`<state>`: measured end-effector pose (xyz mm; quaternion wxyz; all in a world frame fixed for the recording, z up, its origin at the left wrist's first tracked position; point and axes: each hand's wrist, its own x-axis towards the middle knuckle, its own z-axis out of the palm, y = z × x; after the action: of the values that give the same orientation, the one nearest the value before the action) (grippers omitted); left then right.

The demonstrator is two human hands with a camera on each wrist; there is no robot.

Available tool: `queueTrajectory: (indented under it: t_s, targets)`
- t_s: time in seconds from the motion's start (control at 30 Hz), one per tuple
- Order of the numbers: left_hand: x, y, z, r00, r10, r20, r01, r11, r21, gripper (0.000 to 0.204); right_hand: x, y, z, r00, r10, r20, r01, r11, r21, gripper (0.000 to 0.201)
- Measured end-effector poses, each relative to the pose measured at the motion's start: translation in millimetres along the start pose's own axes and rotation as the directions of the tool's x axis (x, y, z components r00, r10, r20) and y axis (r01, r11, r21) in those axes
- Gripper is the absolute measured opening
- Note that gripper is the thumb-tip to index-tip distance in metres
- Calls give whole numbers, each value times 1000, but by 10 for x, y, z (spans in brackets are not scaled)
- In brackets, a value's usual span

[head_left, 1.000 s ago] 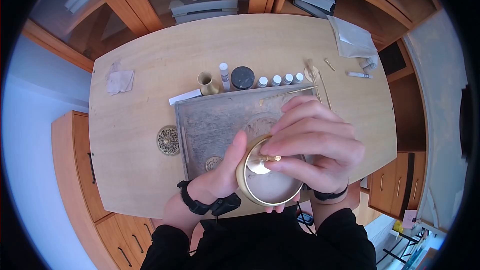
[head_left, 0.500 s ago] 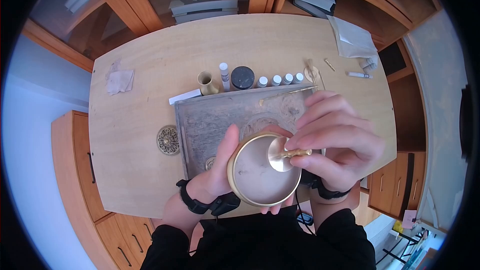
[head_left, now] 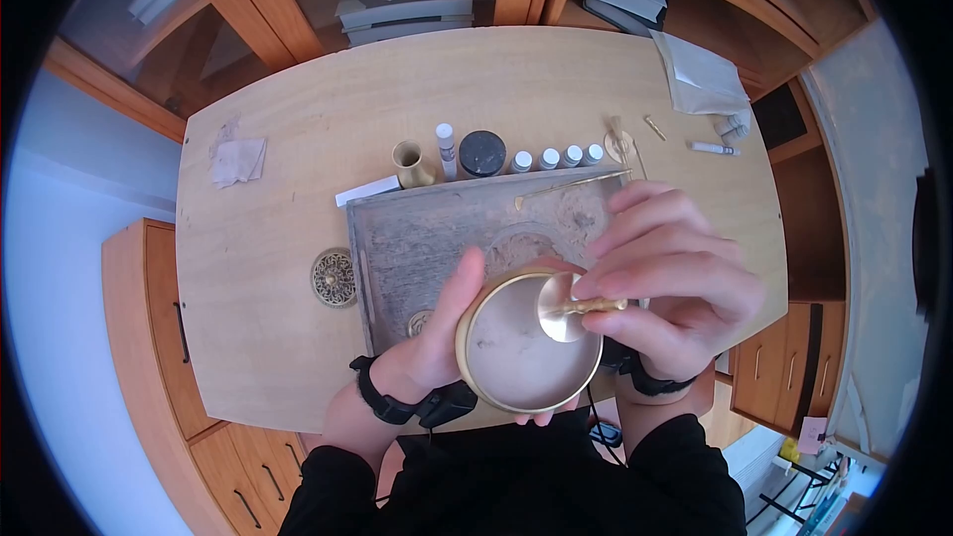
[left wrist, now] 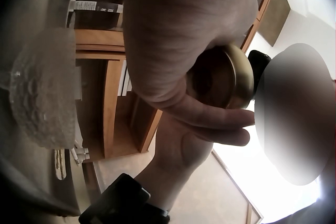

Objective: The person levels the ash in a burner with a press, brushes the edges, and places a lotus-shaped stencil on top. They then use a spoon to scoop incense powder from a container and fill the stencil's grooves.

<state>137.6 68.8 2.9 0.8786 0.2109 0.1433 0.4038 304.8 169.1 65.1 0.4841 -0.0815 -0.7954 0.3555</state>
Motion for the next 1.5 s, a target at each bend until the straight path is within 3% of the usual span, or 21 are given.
queueTrajectory:
  t_s: [0.1, 0.17, 0.4, 0.63, 0.8, 1.13, 1.2, 1.23, 1.3, 1.43, 1.5]
  targets:
    - [9, 19, 25, 999, 38, -21, -36, 996, 81, 109, -20, 2, -43, 996, 9, -92, -9, 1000, 5, 21]
    - [38, -31, -9, 990, 138, -3, -135, 964, -230, 107, -36, 14, -120, 991, 13, -133, -17, 999, -32, 21]
    - [112, 90, 81, 923, 334, -190, -359, 926, -115, 96, -47, 17, -132, 967, 26, -253, -55, 993, -106, 21]
    - [107, 148, 94, 901, 366, -232, -406, 900, -157, 91, -44, 15, -141, 969, 27, -246, -62, 989, -134, 21]
    - [139, 161, 105, 857, 469, -215, -492, 868, -69, 81, -48, 5, -150, 968, 42, -249, -78, 988, -137, 20]
    - [139, 150, 68, 815, 556, -161, -559, 829, 33, 75, -11, -7, -179, 958, 74, -276, -138, 966, -218, 21]
    - [134, 149, 91, 812, 551, -193, -546, 834, 81, 75, 1, -1, -230, 995, 83, -57, -96, 949, -299, 19]
    - [131, 145, 63, 812, 551, -193, -546, 834, 81, 75, -3, 3, -221, 995, 83, -57, -96, 949, -299, 19]
    - [121, 133, -16, 824, 566, -18, -566, 824, 5, 69, -18, 11, -198, 980, 125, -153, -174, 914, -368, 19]
    - [95, 125, 14, 845, 534, -39, -532, 845, 53, 67, -20, -6, -223, 977, 121, -174, -175, 927, -333, 19]
    - [93, 117, 26, 880, 475, 1, -475, 879, 34, 67, -34, 25, -169, 957, 39, -289, -91, 982, -167, 19]
